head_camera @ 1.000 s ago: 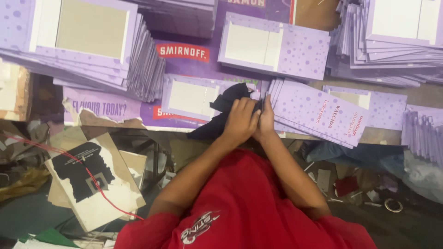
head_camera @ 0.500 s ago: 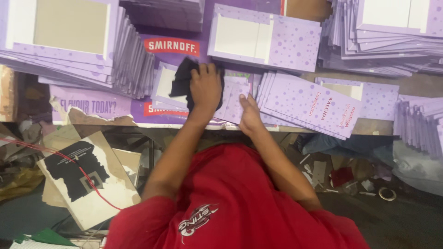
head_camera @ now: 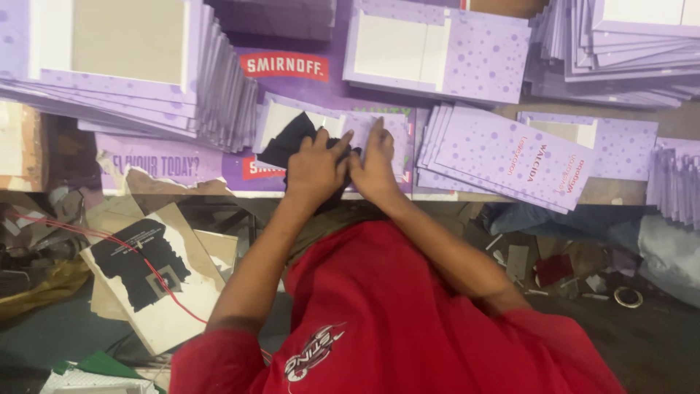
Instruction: The person repeatedly folds purple paper sheets with printed branding and places them into stacks on a cluttered workbench. The person uses a dark cloth to wipe the surface of the sheets before folding them.
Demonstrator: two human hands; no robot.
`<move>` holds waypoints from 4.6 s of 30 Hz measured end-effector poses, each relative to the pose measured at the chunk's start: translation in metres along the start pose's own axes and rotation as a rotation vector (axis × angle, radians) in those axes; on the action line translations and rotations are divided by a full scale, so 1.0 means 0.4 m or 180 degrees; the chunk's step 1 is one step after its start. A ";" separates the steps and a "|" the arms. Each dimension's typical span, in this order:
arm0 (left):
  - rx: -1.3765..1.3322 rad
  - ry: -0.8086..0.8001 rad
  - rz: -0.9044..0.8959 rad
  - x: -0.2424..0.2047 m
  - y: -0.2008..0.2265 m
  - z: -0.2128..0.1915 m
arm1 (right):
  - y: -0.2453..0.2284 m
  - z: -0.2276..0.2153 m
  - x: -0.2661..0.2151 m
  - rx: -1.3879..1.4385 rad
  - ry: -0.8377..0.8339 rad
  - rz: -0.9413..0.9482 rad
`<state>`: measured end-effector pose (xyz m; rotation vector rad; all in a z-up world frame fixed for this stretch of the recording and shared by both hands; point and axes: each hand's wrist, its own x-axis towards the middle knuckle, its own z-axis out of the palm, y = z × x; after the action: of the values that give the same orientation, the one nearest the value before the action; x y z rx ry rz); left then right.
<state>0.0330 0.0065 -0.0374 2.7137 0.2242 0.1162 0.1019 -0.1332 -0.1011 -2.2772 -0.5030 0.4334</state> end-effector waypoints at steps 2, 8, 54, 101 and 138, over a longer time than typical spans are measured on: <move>0.0033 -0.0189 -0.0098 0.002 0.005 -0.015 | -0.010 -0.022 -0.016 0.0283 0.0429 -0.0272; -0.0443 -0.0605 -0.0057 0.027 -0.045 -0.023 | -0.055 -0.098 -0.036 0.2057 0.0095 0.0063; 0.1130 0.0576 -0.0898 -0.054 -0.095 -0.058 | -0.050 -0.210 -0.042 0.0476 0.0567 0.0355; 0.0534 0.0514 -0.0422 -0.044 -0.152 -0.024 | -0.003 -0.074 0.174 -0.0291 0.0637 0.0487; 0.0547 0.0602 -0.0502 -0.052 -0.149 -0.005 | -0.044 -0.019 0.142 -0.0788 0.0819 -0.0050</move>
<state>0.0040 0.0574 -0.0610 2.8422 0.5246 0.3218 0.1505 -0.0993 -0.0918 -2.5177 -0.4627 0.0685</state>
